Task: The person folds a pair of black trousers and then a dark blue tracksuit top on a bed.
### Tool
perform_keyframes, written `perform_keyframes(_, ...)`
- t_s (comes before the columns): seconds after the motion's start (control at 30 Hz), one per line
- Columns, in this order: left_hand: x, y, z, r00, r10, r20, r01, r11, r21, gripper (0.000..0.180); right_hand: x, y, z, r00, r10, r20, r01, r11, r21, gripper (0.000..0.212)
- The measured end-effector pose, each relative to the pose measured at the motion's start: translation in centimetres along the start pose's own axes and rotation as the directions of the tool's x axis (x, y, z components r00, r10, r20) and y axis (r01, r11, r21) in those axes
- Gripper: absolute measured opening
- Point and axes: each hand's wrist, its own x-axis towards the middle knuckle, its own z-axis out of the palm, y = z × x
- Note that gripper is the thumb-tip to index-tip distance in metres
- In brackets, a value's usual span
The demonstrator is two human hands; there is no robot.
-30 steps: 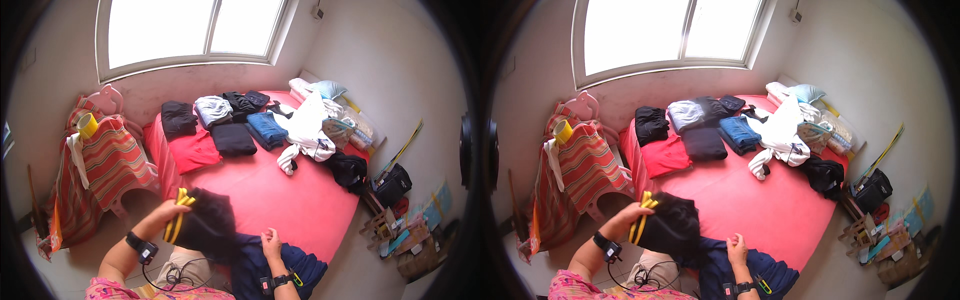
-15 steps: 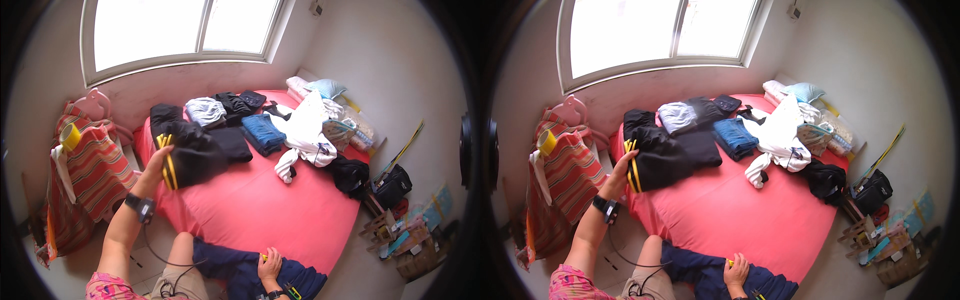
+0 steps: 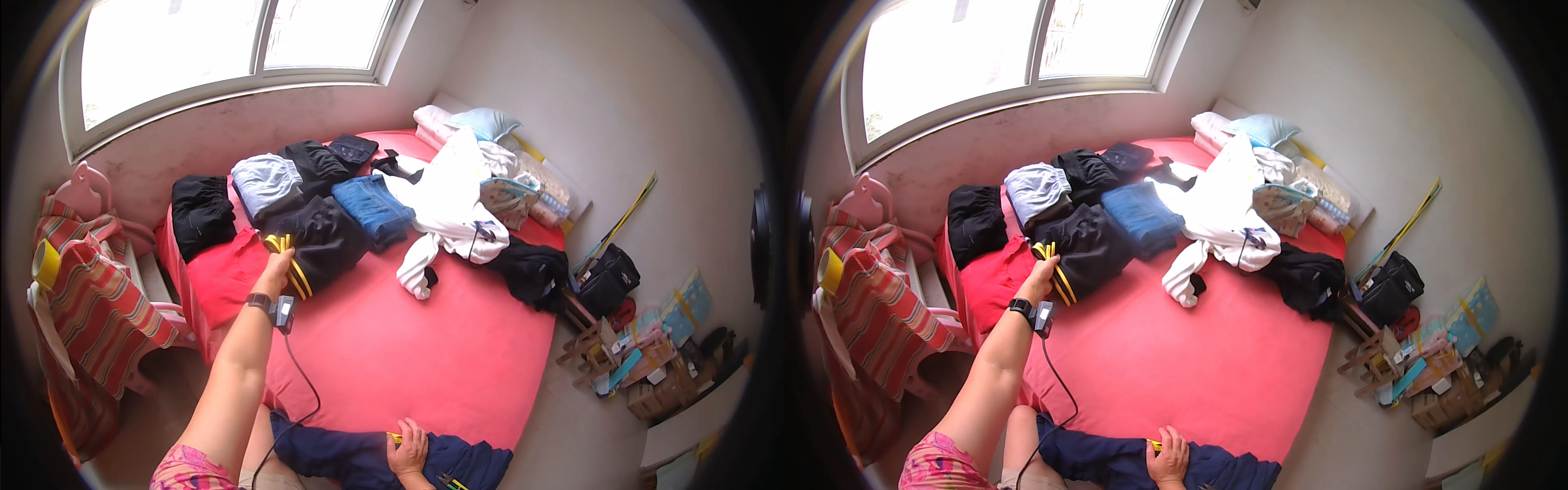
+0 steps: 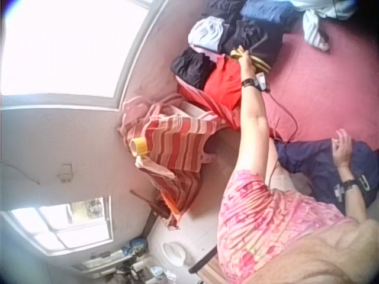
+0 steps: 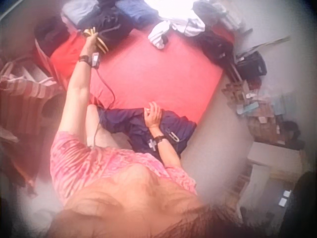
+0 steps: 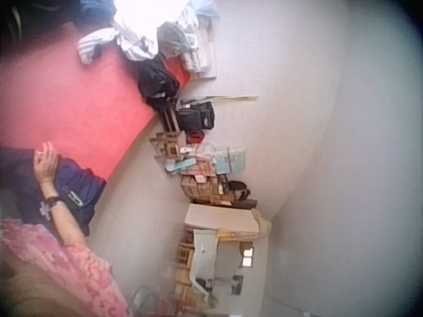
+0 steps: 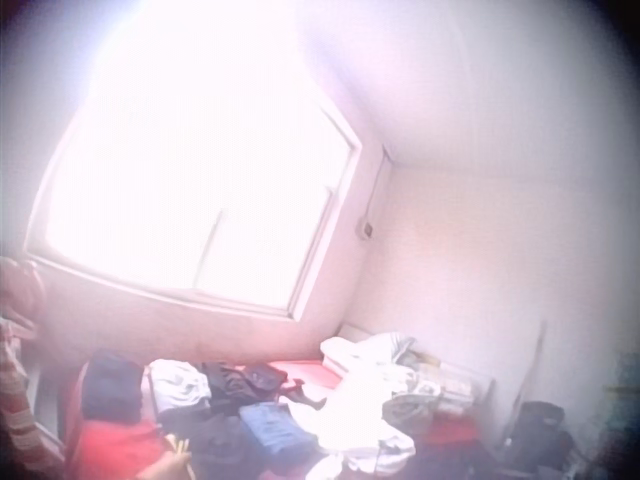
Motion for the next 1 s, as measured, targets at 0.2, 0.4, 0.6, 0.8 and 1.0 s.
perform_keyframes(0.2,-0.4,4.0,1.0,0.989,0.124,0.080,-0.113,0.985,-0.131,0.024,0.2,0.0,-0.1,1.000,-0.002,-0.024,0.002,1.000,0.005,0.042)
perform_keyframes(0.4,0.7,7.8,-1.2,0.930,0.365,-0.042,-0.353,0.919,0.176,0.049,0.2,-0.7,-0.2,1.000,0.011,-0.005,-0.011,0.998,0.058,0.041)
perform_keyframes(0.6,-5.7,4.9,2.0,0.645,0.757,-0.106,-0.246,0.336,0.909,0.072,0.0,-0.3,0.0,1.000,-0.006,-0.026,0.008,0.999,0.046,0.040)
perform_keyframes(0.8,-20.2,-4.8,2.8,0.612,0.115,0.782,-0.698,-0.387,0.603,0.059,0.0,-0.2,0.1,0.999,-0.007,-0.045,0.008,1.000,0.022,0.039)
perform_keyframes(1.0,-23.1,-9.8,1.9,0.713,-0.072,0.697,-0.684,-0.289,0.670,0.065,0.3,0.0,0.0,0.996,-0.019,-0.092,0.019,1.000,0.000,0.039)
